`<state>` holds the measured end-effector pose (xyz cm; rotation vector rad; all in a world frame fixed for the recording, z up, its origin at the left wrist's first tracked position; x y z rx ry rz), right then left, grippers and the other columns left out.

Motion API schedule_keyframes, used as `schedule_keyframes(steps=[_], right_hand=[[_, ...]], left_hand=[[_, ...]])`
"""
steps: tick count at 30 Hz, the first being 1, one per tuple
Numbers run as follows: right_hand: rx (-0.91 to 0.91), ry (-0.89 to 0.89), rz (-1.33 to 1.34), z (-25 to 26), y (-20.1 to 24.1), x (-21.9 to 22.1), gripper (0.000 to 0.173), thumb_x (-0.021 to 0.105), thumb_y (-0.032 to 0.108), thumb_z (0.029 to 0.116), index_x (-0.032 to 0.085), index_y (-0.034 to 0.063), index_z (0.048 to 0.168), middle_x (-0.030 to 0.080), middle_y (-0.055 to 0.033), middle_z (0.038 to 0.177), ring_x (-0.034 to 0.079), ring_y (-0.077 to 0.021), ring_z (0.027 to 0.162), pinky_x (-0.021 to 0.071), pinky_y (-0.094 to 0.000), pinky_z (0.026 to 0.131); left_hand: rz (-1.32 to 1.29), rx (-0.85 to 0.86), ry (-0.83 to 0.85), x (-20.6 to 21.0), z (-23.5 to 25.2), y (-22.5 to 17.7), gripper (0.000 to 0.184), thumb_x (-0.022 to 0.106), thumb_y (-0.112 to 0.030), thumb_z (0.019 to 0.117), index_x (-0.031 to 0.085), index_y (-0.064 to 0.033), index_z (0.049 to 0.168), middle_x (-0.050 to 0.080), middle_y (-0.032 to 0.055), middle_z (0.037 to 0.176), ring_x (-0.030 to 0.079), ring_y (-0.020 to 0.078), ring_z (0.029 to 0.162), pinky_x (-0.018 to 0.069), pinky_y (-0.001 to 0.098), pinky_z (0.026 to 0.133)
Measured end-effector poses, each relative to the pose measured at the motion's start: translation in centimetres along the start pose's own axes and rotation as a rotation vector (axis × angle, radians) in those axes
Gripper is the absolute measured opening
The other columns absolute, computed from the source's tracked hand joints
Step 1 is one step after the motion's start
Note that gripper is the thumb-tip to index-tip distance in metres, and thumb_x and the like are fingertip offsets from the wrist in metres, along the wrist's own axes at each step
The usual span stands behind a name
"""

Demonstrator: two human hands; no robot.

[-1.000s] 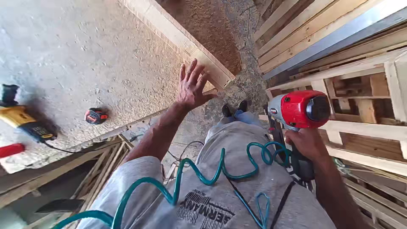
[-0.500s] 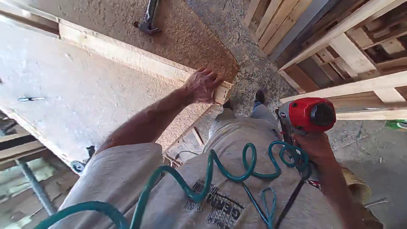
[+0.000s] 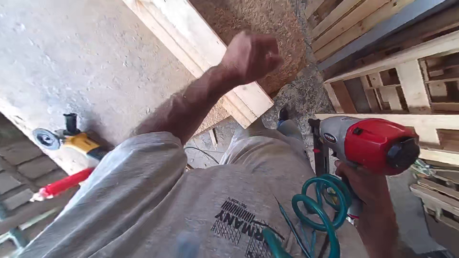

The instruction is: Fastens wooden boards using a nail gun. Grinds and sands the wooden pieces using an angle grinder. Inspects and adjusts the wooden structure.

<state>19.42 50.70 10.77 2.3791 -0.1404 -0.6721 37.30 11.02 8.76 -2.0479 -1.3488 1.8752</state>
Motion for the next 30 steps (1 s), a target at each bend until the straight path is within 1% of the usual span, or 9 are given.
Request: schedule_keyframes(steps=[4,6,8,10,13,15,18,26,30], right_hand=[[-0.186,0.162,-0.151,2.9,2.4,-0.4,0.021,0.071,0.02,0.086,0.069,0.0073,0.103,0.072,0.0021,0.078,0.069,-0.0092,0.064,0.0618,-0.0297,0.061],[-0.32,0.236,-0.203,4.3,3.5,-0.4,0.023,0.07,0.019,0.0882,0.069,0.0061,0.106,0.073,0.0023,0.083,0.07,-0.008,0.067,0.063,-0.029,0.064],[-0.437,0.31,-0.231,5.2,4.6,-0.5,0.022,0.069,0.02,0.0902,0.068,0.006,0.107,0.073,0.002,0.084,0.07,-0.0083,0.068,0.0628,-0.029,0.063],[-0.513,0.365,-0.26,5.9,6.2,-0.4,0.019,0.069,0.02,0.0898,0.068,0.0088,0.105,0.072,0.0022,0.079,0.07,-0.0095,0.064,0.0623,-0.0297,0.06],[-0.566,0.428,-0.279,6.2,8.7,0.2,0.024,0.069,0.018,0.0896,0.066,0.0124,0.113,0.071,-0.0002,0.08,0.069,-0.014,0.061,0.0621,-0.0329,0.055],[-0.61,0.47,-0.265,6.0,10.2,0.9,0.031,0.069,0.014,0.09,0.062,0.0143,0.12,0.071,0.0006,0.083,0.068,-0.0131,0.059,0.0609,-0.0312,0.052],[-0.632,0.52,-0.202,5.8,12.0,2.7,0.037,0.069,0.009,0.0879,0.06,0.0137,0.123,0.07,-0.0019,0.09,0.068,-0.016,0.059,0.0613,-0.0337,0.05],[-0.64,0.541,-0.294,4.7,14.3,8.0,0.027,0.068,0.012,0.0887,0.063,0.0103,0.115,0.071,-0.0019,0.082,0.069,-0.0164,0.057,0.0621,-0.0335,0.05],[-0.589,0.506,-0.364,4.3,14.4,9.1,0.025,0.069,0.013,0.0911,0.063,0.0112,0.115,0.071,-0.0029,0.081,0.068,-0.0167,0.055,0.0609,-0.0335,0.048]], left_hand=[[-0.199,-0.385,-0.536,-0.1,-9.0,2.7,0.04,0.056,-0.045,0.1014,0.072,-0.0087,0.107,0.074,0.0054,0.096,0.071,0.0138,0.087,0.0579,0.04,0.081],[-0.21,-0.513,-0.515,5.5,-13.8,3.1,0.046,0.06,-0.046,0.1004,0.068,-0.0069,0.124,0.069,0.0121,0.126,0.068,0.0215,0.113,0.0568,0.043,0.097],[-0.16,-0.57,-0.464,12.5,-17.6,2.4,0.067,0.067,-0.052,0.0951,0.058,-0.006,0.143,0.048,0.0177,0.156,0.047,0.0312,0.143,0.0416,0.0504,0.117],[-0.085,-0.572,-0.459,18.8,-19.5,2.0,0.075,0.067,-0.049,0.0958,0.045,-0.0071,0.155,0.03,0.0204,0.166,0.03,0.0356,0.154,0.0301,0.0515,0.125],[-0.042,-0.611,-0.593,23.1,-20.3,1.7,0.065,0.061,-0.03,0.1021,0.038,-0.0093,0.159,0.025,0.019,0.169,0.062,0.0356,0.129,0.0572,0.0499,0.098],[-0.09,-0.66,-0.658,24.0,-20.1,1.5,0.061,0.056,-0.028,0.1048,0.038,-0.0097,0.16,0.031,0.0187,0.167,0.072,0.0368,0.111,0.0609,0.0524,0.085],[-0.163,-0.699,-0.746,25.1,-20.1,1.5,0.055,0.052,-0.026,0.1074,0.04,-0.0088,0.159,0.054,0.0168,0.152,0.071,0.0349,0.115,0.0576,0.0523,0.095],[-0.295,-0.625,-0.794,24.9,-21.3,2.1,0.051,0.054,-0.025,0.1061,0.048,-0.0122,0.155,0.072,0.0165,0.127,0.074,0.033,0.105,0.0575,0.0524,0.094],[-0.472,-0.643,-0.746,26.1,-23.4,1.4,0.05,0.051,-0.022,0.1075,0.044,-0.0092,0.155,0.071,0.0081,0.131,0.073,0.0236,0.112,0.0573,0.0481,0.099]])
Point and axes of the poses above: each hand's wrist, its own z-axis towards the middle knuckle, its own x-axis out of the palm, y = z × x, the point moved 5 cm from there along z, towards the middle knuckle
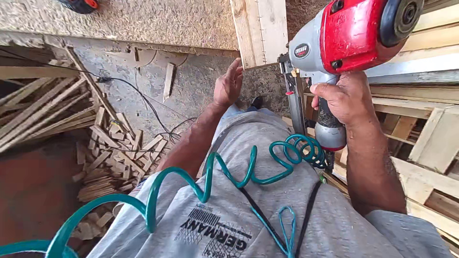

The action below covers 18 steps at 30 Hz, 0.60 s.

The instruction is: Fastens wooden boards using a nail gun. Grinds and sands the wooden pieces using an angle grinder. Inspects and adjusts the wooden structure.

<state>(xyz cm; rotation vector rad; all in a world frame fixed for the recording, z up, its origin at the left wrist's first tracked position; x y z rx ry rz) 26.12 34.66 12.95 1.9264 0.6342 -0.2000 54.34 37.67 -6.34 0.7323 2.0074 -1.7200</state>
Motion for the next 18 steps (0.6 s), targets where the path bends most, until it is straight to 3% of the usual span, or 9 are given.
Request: schedule_keyframes(steps=[2,7,10,12,15,18], right_hand=[[0.019,-0.009,-0.005,0.1,0.3,0.2,0.025,0.069,0.013,0.0908,0.063,0.0115,0.115,0.071,-0.0031,0.078,0.067,-0.017,0.054,0.0604,-0.0335,0.048],[0.036,-0.028,-0.033,-0.5,1.2,0.7,0.027,0.067,0.011,0.0924,0.062,0.0127,0.119,0.071,-0.0027,0.085,0.065,-0.0139,0.053,0.0586,-0.0302,0.046],[0.034,-0.038,-0.026,-0.6,1.9,1.0,0.027,0.067,0.011,0.0915,0.062,0.0132,0.118,0.071,-0.0012,0.081,0.067,-0.0138,0.054,0.06,-0.0302,0.047],[0.037,-0.028,-0.024,-0.5,1.9,1.7,0.027,0.068,0.011,0.0908,0.063,0.013,0.117,0.07,-0.001,0.075,0.067,-0.0143,0.054,0.0603,-0.0306,0.048],[0.049,-0.031,-0.04,-0.5,1.5,2.8,0.024,0.068,0.012,0.0909,0.064,0.0122,0.114,0.07,-0.0013,0.073,0.067,-0.0149,0.053,0.0603,-0.0305,0.048],[0.061,-0.037,-0.067,-0.6,1.8,3.2,0.023,0.069,0.013,0.091,0.064,0.0124,0.114,0.07,-0.0007,0.073,0.067,-0.014,0.054,0.06,-0.0296,0.049]], left_hand=[[-0.035,-0.052,0.072,0.7,-1.5,0.6,0.052,0.05,-0.021,0.1069,0.041,-0.0077,0.156,0.07,0.0088,0.133,0.073,0.0238,0.113,0.0572,0.0489,0.1],[-0.062,0.022,0.419,4.8,-4.6,0.0,0.041,0.053,-0.026,0.1062,0.058,-0.008,0.142,0.074,0.0101,0.123,0.072,0.0245,0.111,0.0557,0.0511,0.101],[-0.27,0.065,0.718,7.1,-4.9,-2.6,0.054,0.061,-0.03,0.1027,0.05,-0.007,0.15,0.071,0.0111,0.129,0.07,0.0218,0.115,0.0531,0.0473,0.106],[-0.505,0.014,0.829,7.6,-4.7,-4.7,0.064,0.065,-0.029,0.1015,0.04,-0.007,0.156,0.067,0.0112,0.135,0.069,0.0187,0.118,0.0544,0.0412,0.106],[-0.914,-0.095,0.893,7.8,-4.2,-7.3,0.068,0.064,-0.017,0.0993,0.032,-0.006,0.158,0.064,0.014,0.138,0.069,0.0228,0.117,0.0588,0.0398,0.099],[-1.089,-0.223,0.898,7.7,-4.2,-8.1,0.067,0.062,-0.011,0.0973,0.031,-0.0069,0.156,0.064,0.0149,0.138,0.069,0.0273,0.117,0.0604,0.043,0.096]])
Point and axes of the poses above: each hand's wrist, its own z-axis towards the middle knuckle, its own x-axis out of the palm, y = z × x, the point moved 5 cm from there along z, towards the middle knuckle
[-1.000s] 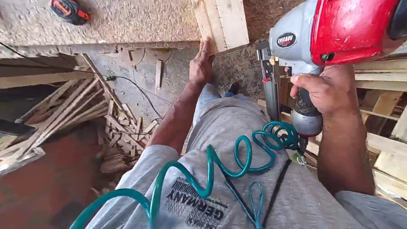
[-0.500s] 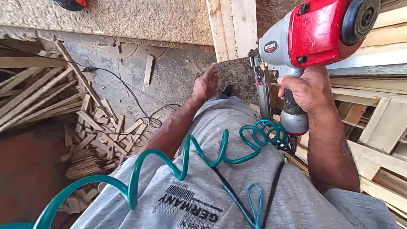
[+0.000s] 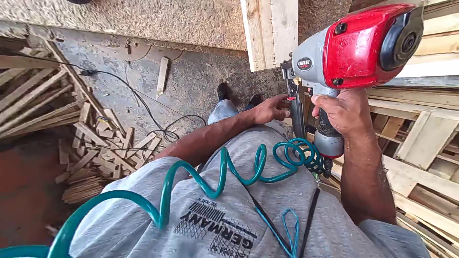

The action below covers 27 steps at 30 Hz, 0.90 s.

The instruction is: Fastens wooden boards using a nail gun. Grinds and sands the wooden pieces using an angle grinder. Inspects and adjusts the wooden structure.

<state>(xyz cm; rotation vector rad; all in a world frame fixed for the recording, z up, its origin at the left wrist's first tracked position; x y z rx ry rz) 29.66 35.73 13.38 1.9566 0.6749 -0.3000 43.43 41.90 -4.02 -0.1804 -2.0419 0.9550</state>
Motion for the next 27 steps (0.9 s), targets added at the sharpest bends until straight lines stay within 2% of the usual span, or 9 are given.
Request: schedule_keyframes(steps=[8,12,17,27], right_hand=[[0.014,-0.026,-0.049,-0.1,0.5,0.8,0.022,0.068,0.015,0.0915,0.064,0.0126,0.113,0.07,0.0008,0.071,0.067,-0.0129,0.054,0.0601,-0.0294,0.05],[0.008,-0.02,-0.043,-0.4,1.4,0.8,0.022,0.067,0.014,0.0922,0.066,0.0131,0.115,0.072,-0.0011,0.084,0.068,-0.014,0.057,0.0614,-0.0309,0.051],[0.005,0.032,-0.03,-0.7,1.3,2.2,0.016,0.067,0.017,0.0924,0.067,0.0128,0.108,0.07,-0.0019,0.071,0.069,-0.0163,0.057,0.0618,-0.0323,0.053],[0.035,0.026,-0.056,-0.6,2.4,3.7,0.014,0.066,0.017,0.0937,0.068,0.0131,0.107,0.071,-0.002,0.074,0.068,-0.0155,0.057,0.0614,-0.032,0.052]], left_hand=[[-0.022,0.02,-0.01,-0.5,-0.4,0.1,0.071,0.065,-0.008,0.0951,0.031,-0.0069,0.158,0.066,0.0158,0.134,0.07,0.0261,0.113,0.0604,0.0405,0.094],[-0.033,0.037,0.0,-0.5,-0.9,-0.4,0.068,0.065,-0.006,0.094,0.036,-0.0058,0.155,0.067,0.0166,0.132,0.071,0.0272,0.112,0.0607,0.0408,0.094],[-0.054,0.052,-0.015,-1.3,-2.5,0.0,0.067,0.067,-0.009,0.0923,0.038,-0.0011,0.152,0.067,0.0174,0.133,0.07,0.0281,0.116,0.0607,0.0416,0.096],[-0.092,0.044,-0.023,-2.1,-3.5,0.0,0.066,0.067,-0.008,0.0932,0.038,-0.0004,0.152,0.067,0.0184,0.132,0.071,0.0291,0.115,0.0609,0.0412,0.096]])
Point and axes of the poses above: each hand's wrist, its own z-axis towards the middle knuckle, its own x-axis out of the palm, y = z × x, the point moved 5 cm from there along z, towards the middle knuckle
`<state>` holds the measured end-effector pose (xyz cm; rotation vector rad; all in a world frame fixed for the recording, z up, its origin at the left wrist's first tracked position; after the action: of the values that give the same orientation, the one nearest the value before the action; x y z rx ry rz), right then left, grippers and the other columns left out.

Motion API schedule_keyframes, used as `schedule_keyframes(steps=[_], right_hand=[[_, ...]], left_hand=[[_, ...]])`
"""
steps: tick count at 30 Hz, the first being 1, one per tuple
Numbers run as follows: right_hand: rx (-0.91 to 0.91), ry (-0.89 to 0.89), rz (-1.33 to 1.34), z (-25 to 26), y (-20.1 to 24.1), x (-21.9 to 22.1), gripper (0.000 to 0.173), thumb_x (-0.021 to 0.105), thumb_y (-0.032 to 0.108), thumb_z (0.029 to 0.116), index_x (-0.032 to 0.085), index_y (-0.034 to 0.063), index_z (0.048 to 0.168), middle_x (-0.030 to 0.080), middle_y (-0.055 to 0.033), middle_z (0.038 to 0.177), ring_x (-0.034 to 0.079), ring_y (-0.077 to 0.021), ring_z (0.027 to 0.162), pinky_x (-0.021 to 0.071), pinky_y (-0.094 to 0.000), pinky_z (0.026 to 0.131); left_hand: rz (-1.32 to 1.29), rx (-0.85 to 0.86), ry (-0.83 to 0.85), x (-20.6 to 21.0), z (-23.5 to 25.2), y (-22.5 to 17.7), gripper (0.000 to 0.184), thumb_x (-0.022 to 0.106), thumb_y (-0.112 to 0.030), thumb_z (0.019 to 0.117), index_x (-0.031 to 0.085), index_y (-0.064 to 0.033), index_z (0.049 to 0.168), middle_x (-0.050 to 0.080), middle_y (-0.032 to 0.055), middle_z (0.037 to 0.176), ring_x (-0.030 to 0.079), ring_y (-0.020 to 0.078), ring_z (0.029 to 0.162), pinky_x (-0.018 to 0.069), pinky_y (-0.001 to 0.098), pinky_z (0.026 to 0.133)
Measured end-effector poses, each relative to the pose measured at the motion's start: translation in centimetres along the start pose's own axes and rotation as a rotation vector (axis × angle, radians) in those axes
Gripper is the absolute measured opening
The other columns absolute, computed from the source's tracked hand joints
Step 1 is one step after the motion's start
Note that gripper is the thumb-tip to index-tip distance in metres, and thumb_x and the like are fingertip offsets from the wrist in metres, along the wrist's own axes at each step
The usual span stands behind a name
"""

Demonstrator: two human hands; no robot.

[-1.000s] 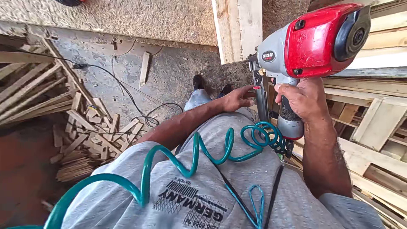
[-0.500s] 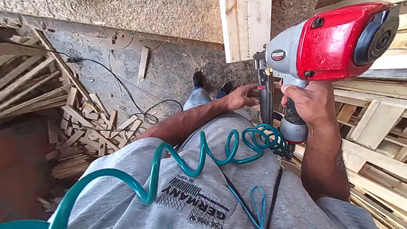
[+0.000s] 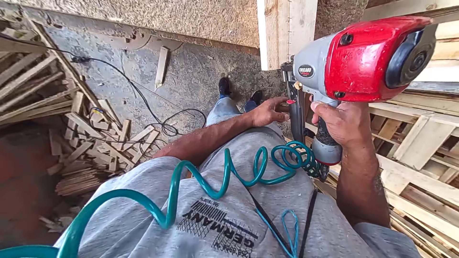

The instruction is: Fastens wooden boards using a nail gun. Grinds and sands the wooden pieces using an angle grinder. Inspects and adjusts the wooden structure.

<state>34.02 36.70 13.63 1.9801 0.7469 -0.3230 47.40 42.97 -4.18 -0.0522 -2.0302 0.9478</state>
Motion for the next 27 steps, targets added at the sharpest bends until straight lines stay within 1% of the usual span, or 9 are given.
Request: schedule_keyframes(steps=[7,13,15,17,19,21,23,25,27], right_hand=[[-0.039,0.026,-0.008,0.1,0.2,1.0,0.01,0.066,0.018,0.0925,0.068,0.0132,0.101,0.07,-0.0002,0.07,0.069,-0.014,0.057,0.0613,-0.0299,0.053],[-0.002,0.006,-0.072,-0.2,0.4,1.1,0.014,0.067,0.021,0.0929,0.069,0.0146,0.105,0.071,0.0016,0.072,0.069,-0.0119,0.058,0.0613,-0.0291,0.054],[-0.024,-0.016,-0.047,-0.8,0.4,1.0,0.014,0.068,0.018,0.0923,0.069,0.0129,0.105,0.071,0.0019,0.074,0.069,-0.0113,0.06,0.0617,-0.0279,0.056],[-0.044,-0.031,-0.009,-1.8,0.0,0.8,0.014,0.067,0.018,0.0924,0.068,0.0105,0.105,0.072,0.0027,0.076,0.07,-0.0111,0.063,0.0628,-0.0281,0.059],[-0.039,-0.053,0.036,-3.3,-1.2,0.8,0.013,0.067,0.016,0.0933,0.066,0.008,0.104,0.072,0.0038,0.079,0.071,-0.0105,0.066,0.0634,-0.0285,0.063],[0.023,-0.089,0.069,-4.9,-2.7,0.9,0.015,0.068,0.014,0.0921,0.066,0.0055,0.104,0.072,0.0033,0.079,0.071,-0.0106,0.066,0.0636,-0.0285,0.063],[0.129,-0.122,0.042,-6.1,-4.4,1.4,0.018,0.069,0.015,0.0901,0.066,0.0051,0.105,0.072,0.0029,0.077,0.07,-0.0109,0.063,0.0629,-0.0294,0.061],[0.268,-0.138,-0.01,-7.2,-6.4,2.2,0.021,0.07,0.018,0.0888,0.067,0.0055,0.106,0.071,0.0019,0.074,0.069,-0.0113,0.06,0.0621,-0.0305,0.059],[0.375,-0.136,-0.049,-8.3,-8.2,3.0,0.025,0.07,0.019,0.0872,0.067,0.0062,0.108,0.07,0.0022,0.07,0.068,-0.0101,0.057,0.0608,-0.0299,0.058]], left_hand=[[-0.006,0.007,0.002,-0.8,-0.6,0.4,0.065,0.068,-0.011,0.0944,0.039,0.0004,0.151,0.068,0.0183,0.131,0.07,0.0277,0.116,0.06,0.0408,0.099],[-0.014,0.004,0.003,-0.8,-0.9,0.2,0.063,0.067,-0.009,0.0943,0.039,0.0004,0.15,0.068,0.0169,0.13,0.071,0.0267,0.114,0.0602,0.0409,0.098],[-0.006,0.009,0.032,-0.5,-0.8,0.0,0.062,0.068,-0.009,0.0944,0.04,0.0015,0.149,0.068,0.0175,0.131,0.07,0.0259,0.116,0.0587,0.0397,0.1],[0.083,-0.014,0.075,-0.4,-1.0,-0.3,0.064,0.07,-0.011,0.0946,0.041,0.0029,0.15,0.066,0.0171,0.134,0.068,0.0231,0.12,0.0564,0.0373,0.105],[0.333,-0.102,0.054,-0.9,-1.2,-0.6,0.059,0.07,-0.019,0.0952,0.05,-0.0017,0.148,0.068,0.0129,0.132,0.069,0.0166,0.116,0.0554,0.0352,0.104],[0.525,-0.187,-0.067,-3.3,-1.3,-0.7,0.048,0.068,-0.029,0.0985,0.059,-0.0059,0.14,0.071,0.011,0.126,0.071,0.0183,0.112,0.0557,0.043,0.103],[0.437,-0.2,-0.32,-7.3,-1.3,-1.4,0.046,0.06,-0.036,0.1032,0.061,-0.0021,0.134,0.072,0.0158,0.121,0.071,0.0259,0.107,0.0576,0.0492,0.096],[0.209,-0.183,-0.507,-11.0,-0.2,-2.4,0.057,0.049,-0.047,0.1062,0.053,-0.0018,0.14,0.067,0.0177,0.129,0.068,0.0287,0.114,0.0566,0.0494,0.097],[0.05,-0.132,-0.535,-12.7,1.7,-4.5,0.066,0.035,-0.056,0.1077,0.047,-0.0052,0.148,0.063,0.016,0.136,0.063,0.027,0.123,0.0534,0.0485,0.101]])
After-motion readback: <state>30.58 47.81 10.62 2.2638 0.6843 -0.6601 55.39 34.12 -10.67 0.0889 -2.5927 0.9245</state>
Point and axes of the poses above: each hand's wrist, its own z-axis towards the middle knuckle, its own x-axis out of the palm, y = z × x, the point moved 5 cm from there along z, towards the middle knuckle
